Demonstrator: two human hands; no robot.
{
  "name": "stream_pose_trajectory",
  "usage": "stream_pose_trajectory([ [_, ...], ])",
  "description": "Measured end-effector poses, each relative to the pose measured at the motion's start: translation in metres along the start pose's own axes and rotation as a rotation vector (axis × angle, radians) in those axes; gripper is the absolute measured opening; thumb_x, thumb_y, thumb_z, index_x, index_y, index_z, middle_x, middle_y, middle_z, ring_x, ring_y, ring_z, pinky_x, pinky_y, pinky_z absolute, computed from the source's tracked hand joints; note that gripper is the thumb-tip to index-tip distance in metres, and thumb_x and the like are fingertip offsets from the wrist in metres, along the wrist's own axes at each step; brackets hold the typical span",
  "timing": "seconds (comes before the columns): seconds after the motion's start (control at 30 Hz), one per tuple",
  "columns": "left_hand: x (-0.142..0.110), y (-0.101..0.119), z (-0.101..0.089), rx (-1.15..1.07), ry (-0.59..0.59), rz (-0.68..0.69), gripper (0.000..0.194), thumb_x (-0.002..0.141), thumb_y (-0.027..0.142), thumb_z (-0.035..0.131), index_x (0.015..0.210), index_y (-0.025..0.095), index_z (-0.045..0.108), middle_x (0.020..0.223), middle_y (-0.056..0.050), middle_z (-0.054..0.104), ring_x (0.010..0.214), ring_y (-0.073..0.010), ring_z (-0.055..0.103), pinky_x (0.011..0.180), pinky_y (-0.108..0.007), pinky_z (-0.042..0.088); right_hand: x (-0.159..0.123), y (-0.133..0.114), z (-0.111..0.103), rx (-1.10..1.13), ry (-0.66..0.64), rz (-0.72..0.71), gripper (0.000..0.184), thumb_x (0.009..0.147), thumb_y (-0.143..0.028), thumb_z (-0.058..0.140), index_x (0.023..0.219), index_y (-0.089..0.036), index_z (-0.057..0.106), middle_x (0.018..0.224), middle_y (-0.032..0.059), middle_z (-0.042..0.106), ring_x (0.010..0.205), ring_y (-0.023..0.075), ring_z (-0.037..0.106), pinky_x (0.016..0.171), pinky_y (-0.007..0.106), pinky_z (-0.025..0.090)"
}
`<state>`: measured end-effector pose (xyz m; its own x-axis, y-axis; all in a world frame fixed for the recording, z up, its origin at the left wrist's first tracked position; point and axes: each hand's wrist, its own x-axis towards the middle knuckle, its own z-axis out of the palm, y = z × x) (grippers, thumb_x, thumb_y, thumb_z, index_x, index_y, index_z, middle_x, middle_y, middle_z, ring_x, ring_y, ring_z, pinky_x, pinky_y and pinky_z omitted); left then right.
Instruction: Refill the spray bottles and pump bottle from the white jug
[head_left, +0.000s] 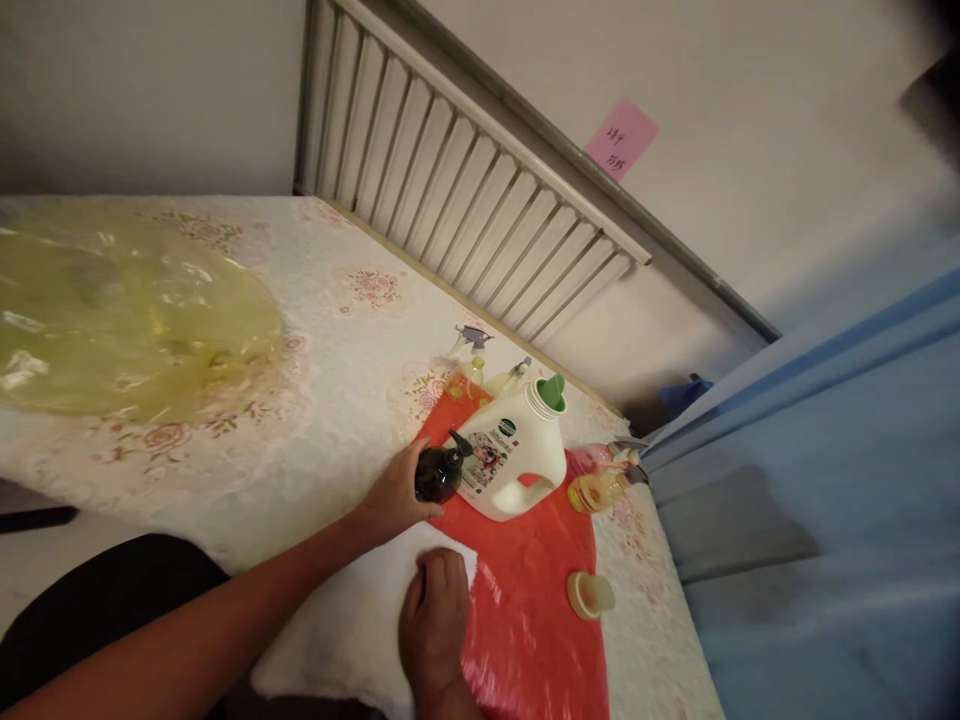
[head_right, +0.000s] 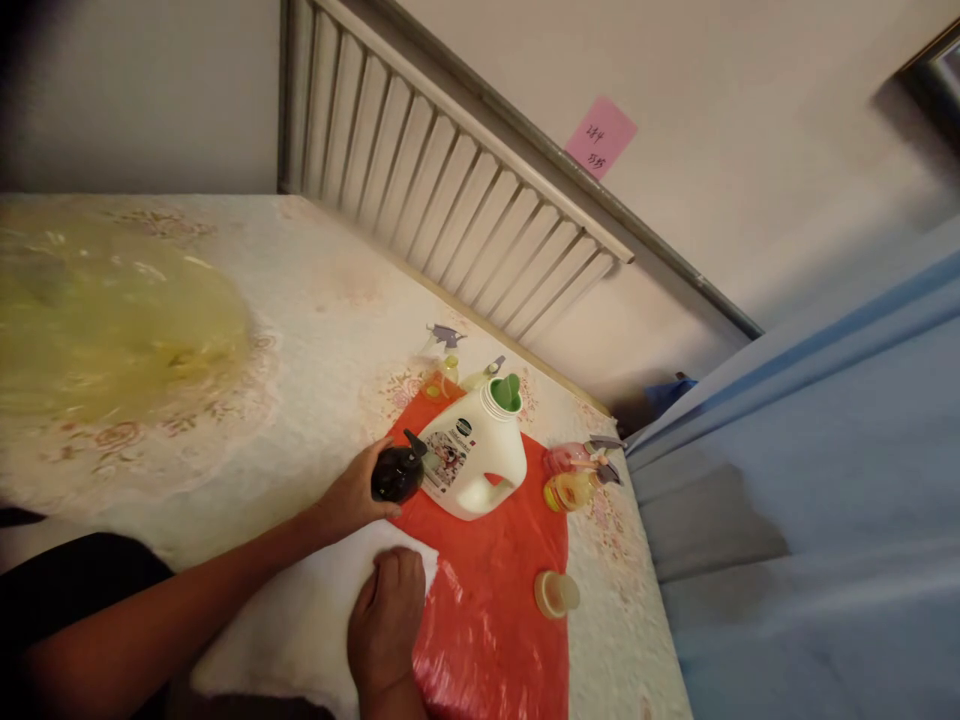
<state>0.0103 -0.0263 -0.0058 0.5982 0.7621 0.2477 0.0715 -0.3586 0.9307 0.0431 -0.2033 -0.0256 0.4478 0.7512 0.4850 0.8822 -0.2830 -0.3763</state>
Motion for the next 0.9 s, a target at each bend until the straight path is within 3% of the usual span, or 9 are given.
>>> stream_pose_trajectory([
  [0.13,0.001,0.008,-0.005,0.014,-0.033,0.013,0.089,0.053,0.018,0.083,0.134,0.016,0.048,0.133,-0.015,0.059,0.127,-0.0355,0.055,0.110,-0.052,0.043,0.000,0.000,-0.001,-0.003,0.010,-0.009,0.027,0.084,0.000,0.042,0.093,-0.021,0.056,0.088,0.0060,0.059,0.085,0.0238,0.054,0.077,0.038,0.048],
  [0.37,0.001,0.006,-0.006,0.052,-0.068,0.059,0.089,0.056,0.018,0.083,0.136,0.018,0.045,0.134,-0.016,0.056,0.127,-0.0346,0.053,0.111,-0.051,0.042,0.000,-0.002,-0.002,0.020,0.040,-0.002,0.027,0.085,-0.002,0.043,0.092,-0.021,0.060,0.086,0.0053,0.061,0.083,0.0225,0.057,0.076,0.036,0.048],
  [0.5,0.001,0.011,-0.010,0.047,-0.070,0.081,0.086,0.057,0.019,0.082,0.135,0.019,0.045,0.133,-0.015,0.058,0.125,-0.0344,0.055,0.109,-0.050,0.044,0.009,-0.004,-0.013,0.159,0.007,0.055,0.025,0.087,-0.008,0.044,0.093,-0.021,0.064,0.086,0.0046,0.065,0.081,0.0205,0.062,0.074,0.032,0.050],
  [0.63,0.001,0.012,-0.010,0.018,-0.041,0.105,0.083,0.055,0.021,0.083,0.130,0.022,0.050,0.127,-0.012,0.062,0.121,-0.0349,0.058,0.105,-0.051,0.046,0.043,-0.010,-0.038,0.303,0.048,0.253,0.015,0.092,-0.025,0.052,0.088,-0.020,0.066,0.082,0.0031,0.069,0.073,0.0181,0.063,0.067,0.029,0.050],
  [0.73,0.000,0.012,-0.009,0.004,-0.015,0.139,0.073,0.059,0.026,0.082,0.126,0.022,0.053,0.121,-0.011,0.064,0.117,-0.0343,0.060,0.102,-0.050,0.048,0.083,-0.015,-0.050,0.304,0.145,0.339,0.022,0.084,-0.033,0.065,0.099,-0.017,0.067,0.082,0.0026,0.070,0.073,0.0188,0.065,0.071,0.030,0.051],
  [0.9,-0.001,0.013,-0.006,0.027,0.015,0.167,0.060,0.068,0.026,0.075,0.124,0.020,0.053,0.117,-0.011,0.065,0.111,-0.0318,0.062,0.099,-0.047,0.049,0.132,-0.019,-0.037,0.192,0.174,0.353,0.044,0.067,-0.039,0.078,0.103,-0.015,0.069,0.082,0.0038,0.068,0.070,0.0198,0.062,0.070,0.032,0.052],
])
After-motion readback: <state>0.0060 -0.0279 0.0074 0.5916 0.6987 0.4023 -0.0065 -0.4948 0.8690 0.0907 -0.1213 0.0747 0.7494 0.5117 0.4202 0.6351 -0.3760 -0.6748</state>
